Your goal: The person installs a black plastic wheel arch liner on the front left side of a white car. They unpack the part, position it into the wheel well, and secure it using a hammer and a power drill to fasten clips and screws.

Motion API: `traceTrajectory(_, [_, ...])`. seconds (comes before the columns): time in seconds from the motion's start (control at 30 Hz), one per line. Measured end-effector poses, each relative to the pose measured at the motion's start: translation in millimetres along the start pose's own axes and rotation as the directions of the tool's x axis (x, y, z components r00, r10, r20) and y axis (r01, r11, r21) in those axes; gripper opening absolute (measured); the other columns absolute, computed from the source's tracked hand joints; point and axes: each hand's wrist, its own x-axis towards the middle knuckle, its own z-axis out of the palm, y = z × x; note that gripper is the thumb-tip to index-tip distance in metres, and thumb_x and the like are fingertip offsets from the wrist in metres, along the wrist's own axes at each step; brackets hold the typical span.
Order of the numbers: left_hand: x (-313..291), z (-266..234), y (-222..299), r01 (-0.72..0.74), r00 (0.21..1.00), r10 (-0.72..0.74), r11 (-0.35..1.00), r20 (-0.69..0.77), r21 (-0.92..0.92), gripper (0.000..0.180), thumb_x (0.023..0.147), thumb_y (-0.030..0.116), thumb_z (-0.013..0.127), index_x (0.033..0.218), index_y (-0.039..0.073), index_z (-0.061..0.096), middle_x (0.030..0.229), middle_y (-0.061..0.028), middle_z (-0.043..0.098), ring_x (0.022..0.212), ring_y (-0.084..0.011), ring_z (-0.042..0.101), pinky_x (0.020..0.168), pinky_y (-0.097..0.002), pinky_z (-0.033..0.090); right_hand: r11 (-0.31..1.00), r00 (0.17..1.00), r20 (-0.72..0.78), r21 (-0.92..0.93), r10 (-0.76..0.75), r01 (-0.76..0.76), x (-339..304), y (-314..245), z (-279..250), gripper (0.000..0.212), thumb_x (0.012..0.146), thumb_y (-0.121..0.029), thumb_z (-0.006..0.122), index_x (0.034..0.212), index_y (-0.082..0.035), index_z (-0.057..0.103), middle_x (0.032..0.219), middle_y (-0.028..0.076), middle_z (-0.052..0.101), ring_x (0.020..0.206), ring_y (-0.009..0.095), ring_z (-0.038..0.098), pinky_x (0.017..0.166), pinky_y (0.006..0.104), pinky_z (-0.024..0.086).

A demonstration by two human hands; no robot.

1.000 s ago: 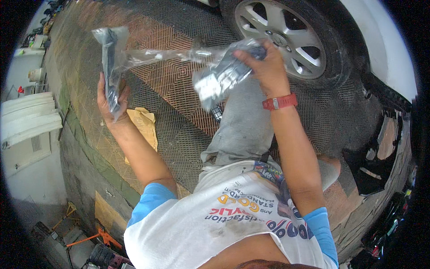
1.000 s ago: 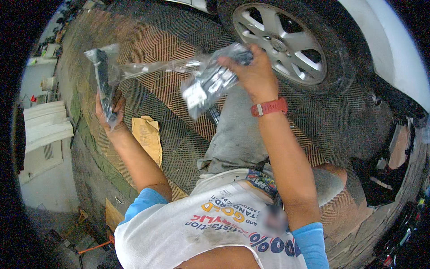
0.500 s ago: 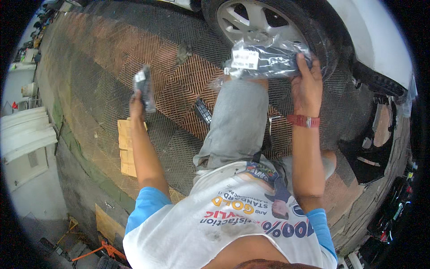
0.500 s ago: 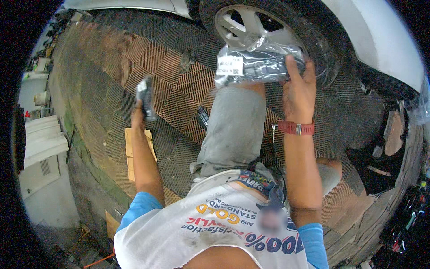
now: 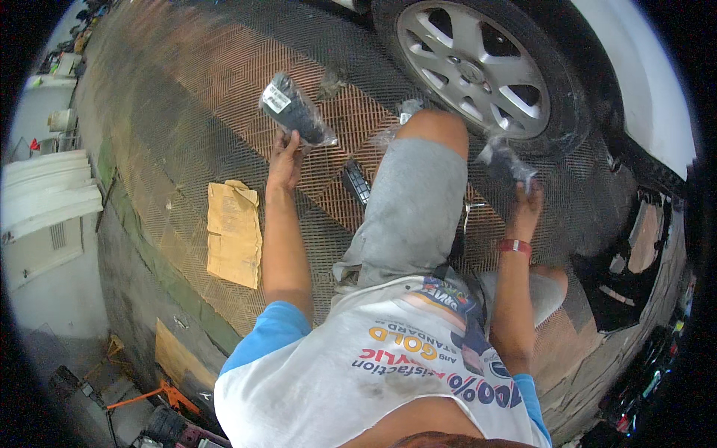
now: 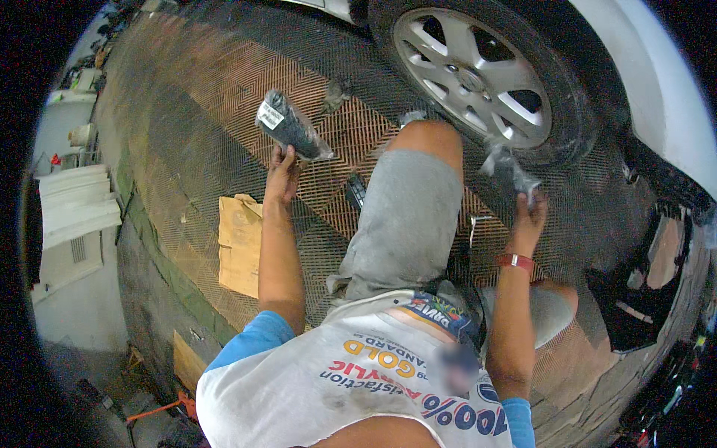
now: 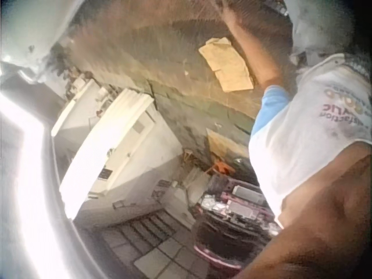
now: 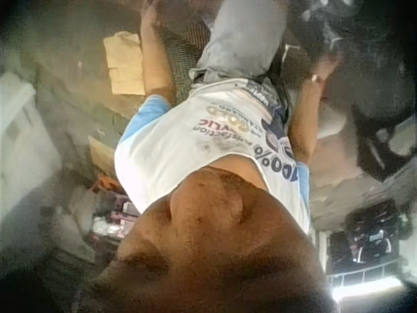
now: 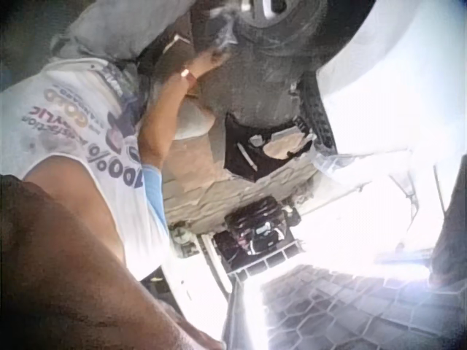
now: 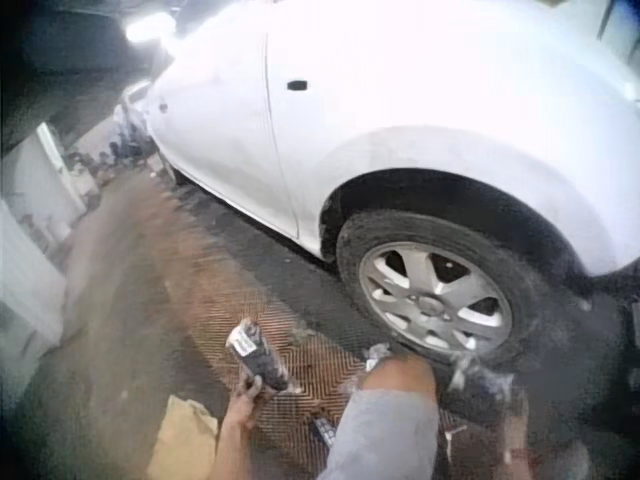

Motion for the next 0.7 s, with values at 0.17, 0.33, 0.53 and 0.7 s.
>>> traceTrajectory(0.17, [-6, 34, 30, -0.040, 0.999, 0.042, 0.997, 0.026, -0.060, 0.056, 0.100, 0.017, 0.062, 0.149, 0.012, 0.036, 0.144, -0.0040, 0.049, 0.132, -0.0224, 0.049, 0.108, -0.0505, 0.043, 0.759, 0.763, 0.305, 0.161, 0.570, -0.631, -23, 53, 65, 0.070, 0.092, -0.037, 0.071, 0.144, 0.000, 0.044, 0.134, 0.014, 0.058, 0.119, 0.032, 0.058, 0.099, 0.0440, 0.047])
traceTrajectory(0.33, [-6, 51, 32, -0.091, 0.984, 0.113, 0.984, 0.138, -0.154, 0.054, 0.100, 0.016, 0.062, 0.148, 0.015, 0.038, 0.139, -0.0032, 0.055, 0.127, -0.0234, 0.054, 0.102, -0.0481, 0.049, 0.885, 0.700, 0.548, -0.205, 0.457, -0.417, -29, 37, 121, 0.061, 0.095, -0.035, 0.067, 0.141, 0.000, 0.048, 0.131, 0.015, 0.061, 0.114, 0.029, 0.060, 0.096, 0.0398, 0.049])
traceTrajectory(0.53, [-14, 87, 41, -0.463, 0.862, 0.506, 0.795, -0.008, 0.392, 0.037, 0.096, 0.011, 0.065, 0.132, 0.011, 0.057, 0.127, -0.0055, 0.061, 0.115, -0.0238, 0.058, 0.099, -0.0440, 0.049, 0.997, 0.912, 0.410, -0.068, 0.009, 0.021, -2, -51, 111, 0.046, 0.100, -0.029, 0.061, 0.137, -0.002, 0.053, 0.123, 0.013, 0.067, 0.106, 0.022, 0.064, 0.091, 0.0325, 0.052])
traceTrajectory(0.7, [-51, 152, 94, -0.644, 0.209, 0.756, -0.371, 0.620, 0.670, 0.034, 0.077, 0.007, 0.077, 0.110, 0.014, 0.072, 0.108, -0.0026, 0.062, 0.106, -0.0245, 0.056, 0.091, -0.0396, 0.049, 0.961, 0.728, 0.647, 0.267, -0.228, 0.064, -40, -190, 88, 0.043, 0.100, -0.023, 0.060, 0.138, -0.002, 0.053, 0.125, 0.012, 0.067, 0.107, 0.019, 0.064, 0.092, 0.0316, 0.050])
